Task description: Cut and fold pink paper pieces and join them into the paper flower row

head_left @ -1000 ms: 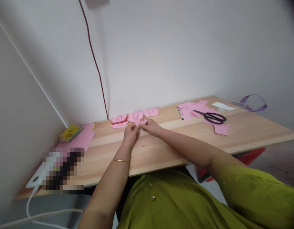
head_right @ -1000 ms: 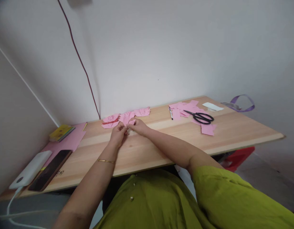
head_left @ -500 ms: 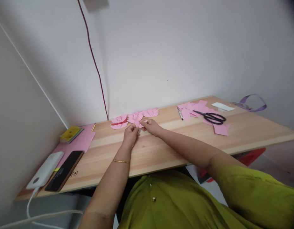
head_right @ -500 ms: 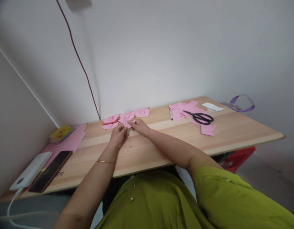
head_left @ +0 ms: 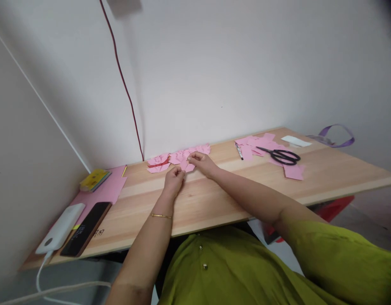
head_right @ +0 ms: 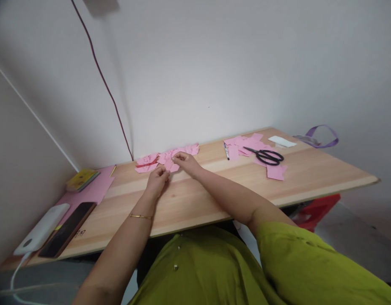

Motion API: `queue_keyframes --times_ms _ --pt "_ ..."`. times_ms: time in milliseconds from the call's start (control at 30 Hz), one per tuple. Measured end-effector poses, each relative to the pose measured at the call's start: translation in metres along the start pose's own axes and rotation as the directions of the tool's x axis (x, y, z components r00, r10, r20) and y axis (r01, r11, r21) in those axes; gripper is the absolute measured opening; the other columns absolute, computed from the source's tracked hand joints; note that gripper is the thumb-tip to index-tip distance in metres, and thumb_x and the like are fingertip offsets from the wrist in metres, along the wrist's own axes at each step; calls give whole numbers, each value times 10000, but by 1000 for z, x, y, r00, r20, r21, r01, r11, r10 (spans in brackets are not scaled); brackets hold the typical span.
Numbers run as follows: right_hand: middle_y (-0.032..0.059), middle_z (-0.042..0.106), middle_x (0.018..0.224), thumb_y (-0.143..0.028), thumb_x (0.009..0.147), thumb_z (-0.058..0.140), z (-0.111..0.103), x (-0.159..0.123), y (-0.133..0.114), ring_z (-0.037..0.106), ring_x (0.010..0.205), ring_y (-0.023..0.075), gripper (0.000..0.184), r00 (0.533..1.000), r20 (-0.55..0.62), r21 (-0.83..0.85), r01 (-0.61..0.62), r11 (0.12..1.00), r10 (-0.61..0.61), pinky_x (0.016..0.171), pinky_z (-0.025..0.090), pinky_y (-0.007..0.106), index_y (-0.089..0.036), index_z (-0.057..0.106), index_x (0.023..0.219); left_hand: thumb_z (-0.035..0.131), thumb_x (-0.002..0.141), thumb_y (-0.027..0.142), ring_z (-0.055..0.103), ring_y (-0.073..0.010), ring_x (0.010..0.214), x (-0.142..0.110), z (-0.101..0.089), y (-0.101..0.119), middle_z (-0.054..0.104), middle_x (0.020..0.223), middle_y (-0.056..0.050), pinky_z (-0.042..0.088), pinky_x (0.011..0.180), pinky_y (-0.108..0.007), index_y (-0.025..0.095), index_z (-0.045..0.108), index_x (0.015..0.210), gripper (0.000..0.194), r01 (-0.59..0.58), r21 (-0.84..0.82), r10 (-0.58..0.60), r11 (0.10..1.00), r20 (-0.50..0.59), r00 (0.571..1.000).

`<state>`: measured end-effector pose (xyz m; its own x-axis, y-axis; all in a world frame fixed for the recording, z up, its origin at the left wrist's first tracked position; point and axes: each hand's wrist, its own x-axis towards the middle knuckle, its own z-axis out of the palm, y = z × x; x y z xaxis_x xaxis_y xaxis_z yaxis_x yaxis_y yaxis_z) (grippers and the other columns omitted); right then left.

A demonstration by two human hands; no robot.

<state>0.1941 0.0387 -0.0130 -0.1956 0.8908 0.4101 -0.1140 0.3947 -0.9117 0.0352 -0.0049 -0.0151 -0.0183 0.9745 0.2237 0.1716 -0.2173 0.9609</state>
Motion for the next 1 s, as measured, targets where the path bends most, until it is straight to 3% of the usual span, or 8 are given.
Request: queue_keyframes --times_ms 67,200,300,400,500,667,867,1000 --pt "0 607 835 -402 728 678 -4 2 -2 556 776 121 334 999 52 12 5 1000 -6 725 442 253 -176 604 962 646 687 266 387 -87 485 0 0 1 416 519 56 354 497 -213 186 475 570 223 33 -77 -33 997 -2 999" --pt "45 601 1032 -311 657 741 -8 2 -12 562 930 154 426 956 283 -142 122 982 -78 726 454 250 -184 590 1034 665 652 254 393 -78 488 1 -1 2 388 510 63 421 521 -217 186 445 559 248 75 -188 -73 979 15 997" --pt "47 604 1021 -255 679 700 -7 0 -17 557 918 156 334 918 373 -249 235 939 -131 716 455 249 -181 607 991 675 637 235 394 -68 479 2 -3 2 389 507 67 436 527 -213 182 448 566 244 91 -250 -86 964 29 996" --pt "40 613 954 -193 701 644 -6 -1 -15 555 896 153 222 904 385 -295 313 903 -188 700 449 240 -176 629 922 688 624 227 380 -57 467 1 -3 4 388 508 71 442 523 -213 176 457 573 242 127 -319 -109 939 75 991" --pt "37 625 910 -223 723 641 -10 0 -13 563 822 139 162 919 363 -290 267 919 -152 677 451 236 -168 640 875 703 611 229 387 -52 467 -1 -3 7 421 524 69 450 525 -216 170 469 600 241 198 -388 -162 900 125 979" --pt "36 652 929 -287 706 691 -17 3 -19 558 692 100 246 912 409 -283 146 948 -19 639 453 218 -155 647 909 719 597 208 413 -51 476 -3 -3 11 467 547 62 468 543 -225 162 484 629 242 256 -420 -199 871 175 964" --pt "28 649 1008 -198 736 626 -19 4 -21 577 706 92 263 862 506 -372 215 903 3 661 454 208 -176 637 998 708 594 182 418 -56 470 -4 -2 14 471 532 61 462 533 -227 167 464 614 246 272 -435 -196 859 211 958" --pt "33 649 972 -238 766 620 -22 6 -18 596 791 118 183 850 527 -350 217 911 0 722 469 228 -169 649 933 698 594 183 416 -52 469 -4 -2 13 495 549 52 467 540 -228 154 514 645 193 276 -414 -194 867 230 954"
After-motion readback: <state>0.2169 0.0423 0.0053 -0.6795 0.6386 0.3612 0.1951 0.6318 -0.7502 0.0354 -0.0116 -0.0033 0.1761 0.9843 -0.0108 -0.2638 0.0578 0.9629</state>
